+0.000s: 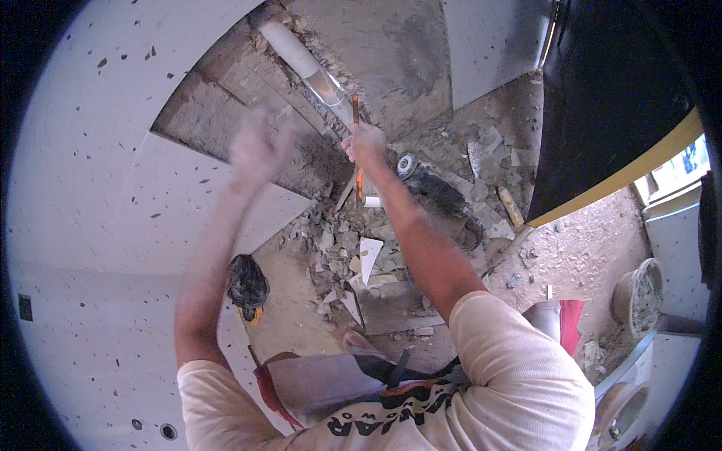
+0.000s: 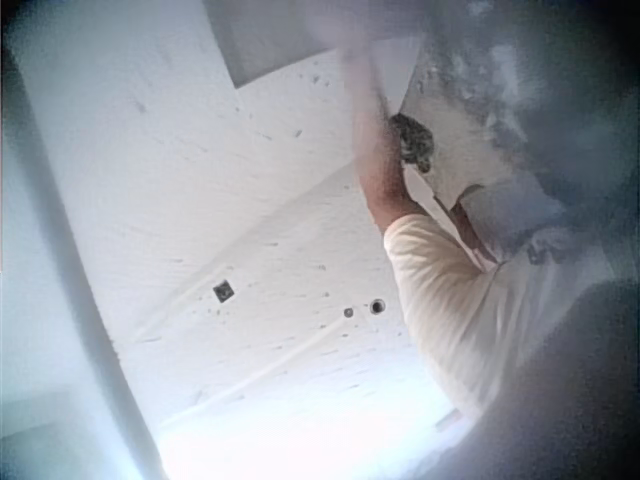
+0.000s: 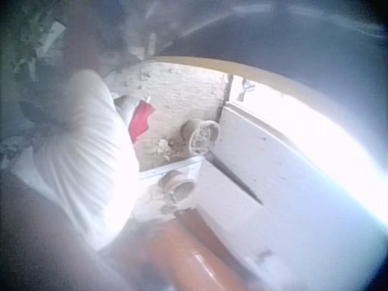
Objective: The person uses an angle grinder to cut a white PVC pipe embedded in a concrete floor. They then use a chisel to remove debris and clear the area around the pipe.
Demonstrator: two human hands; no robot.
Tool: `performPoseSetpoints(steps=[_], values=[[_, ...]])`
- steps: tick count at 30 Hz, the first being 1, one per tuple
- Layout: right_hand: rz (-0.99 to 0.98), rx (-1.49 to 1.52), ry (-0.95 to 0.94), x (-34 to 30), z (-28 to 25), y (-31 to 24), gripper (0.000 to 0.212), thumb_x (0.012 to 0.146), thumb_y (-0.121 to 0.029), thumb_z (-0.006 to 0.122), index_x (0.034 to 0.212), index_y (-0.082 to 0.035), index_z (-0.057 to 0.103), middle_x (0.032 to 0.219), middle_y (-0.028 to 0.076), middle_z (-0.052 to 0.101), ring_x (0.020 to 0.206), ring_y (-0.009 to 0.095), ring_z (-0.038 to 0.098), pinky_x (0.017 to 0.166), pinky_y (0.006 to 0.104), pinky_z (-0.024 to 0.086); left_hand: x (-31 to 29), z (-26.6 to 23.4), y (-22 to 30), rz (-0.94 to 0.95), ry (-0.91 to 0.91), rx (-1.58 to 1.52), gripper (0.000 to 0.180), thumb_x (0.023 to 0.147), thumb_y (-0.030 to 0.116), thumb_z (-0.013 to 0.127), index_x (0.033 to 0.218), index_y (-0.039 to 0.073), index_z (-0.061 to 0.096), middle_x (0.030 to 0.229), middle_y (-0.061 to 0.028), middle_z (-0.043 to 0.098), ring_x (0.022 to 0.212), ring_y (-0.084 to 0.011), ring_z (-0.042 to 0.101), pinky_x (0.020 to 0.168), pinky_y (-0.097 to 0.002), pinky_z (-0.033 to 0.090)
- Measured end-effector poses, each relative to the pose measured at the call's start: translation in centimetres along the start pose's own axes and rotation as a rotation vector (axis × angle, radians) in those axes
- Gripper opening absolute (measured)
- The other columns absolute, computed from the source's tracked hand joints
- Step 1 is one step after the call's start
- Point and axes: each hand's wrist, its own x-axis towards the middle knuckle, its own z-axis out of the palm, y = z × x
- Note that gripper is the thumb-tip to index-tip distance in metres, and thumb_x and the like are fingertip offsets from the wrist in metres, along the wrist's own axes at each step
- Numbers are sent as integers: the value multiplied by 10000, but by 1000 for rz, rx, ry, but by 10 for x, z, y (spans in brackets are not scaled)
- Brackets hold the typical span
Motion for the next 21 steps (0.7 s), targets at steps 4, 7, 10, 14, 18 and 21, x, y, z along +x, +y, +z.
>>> performPoseSetpoints(steps=[4,7,10,14,18,21], values=[[1,123,-37,23,3,-1,182,963,-153,512,1020,-5,602,561,107,601,373,148,508,318,304,354,103,-50,-65,328,313,425,504,892,357,684,1281,88,510,1372,-175,451,1301,-386,409,1038,-504,350],[80,35,-25,24,16,1,311,967,-196,523,1185,11,605,620,86,612,407,120,479,364,287,370,122,-51,-100,358,358,604,566,890,437,665,1324,134,464,1448,-122,388,1376,-342,326,1055,-520,275],[74,3,-25,23,20,4,331,966,-198,522,1220,0,600,612,78,612,408,121,484,360,287,367,117,-40,-118,283,383,738,631,876,498,646,1366,177,410,1478,-96,359,1391,-322,298,1028,-545,240],[42,24,8,33,21,17,259,971,-173,498,1133,-2,607,584,78,600,387,126,488,349,286,363,126,-31,-124,368,466,787,678,858,490,652,1391,187,364,1477,-76,377,1382,-309,320,990,-541,250],[-61,-74,66,32,30,23,162,957,-130,472,947,0,567,543,94,575,440,196,574,436,345,442,126,-27,-123,413,520,786,639,856,448,654,1363,144,412,1433,-110,429,1352,-308,359,1013,-482,250],[-117,-58,91,27,38,26,164,950,-116,456,897,7,552,534,98,562,473,226,618,476,369,480,126,-29,-130,451,506,753,616,860,443,645,1355,143,434,1438,-125,421,1347,-314,361,1021,-461,254]])
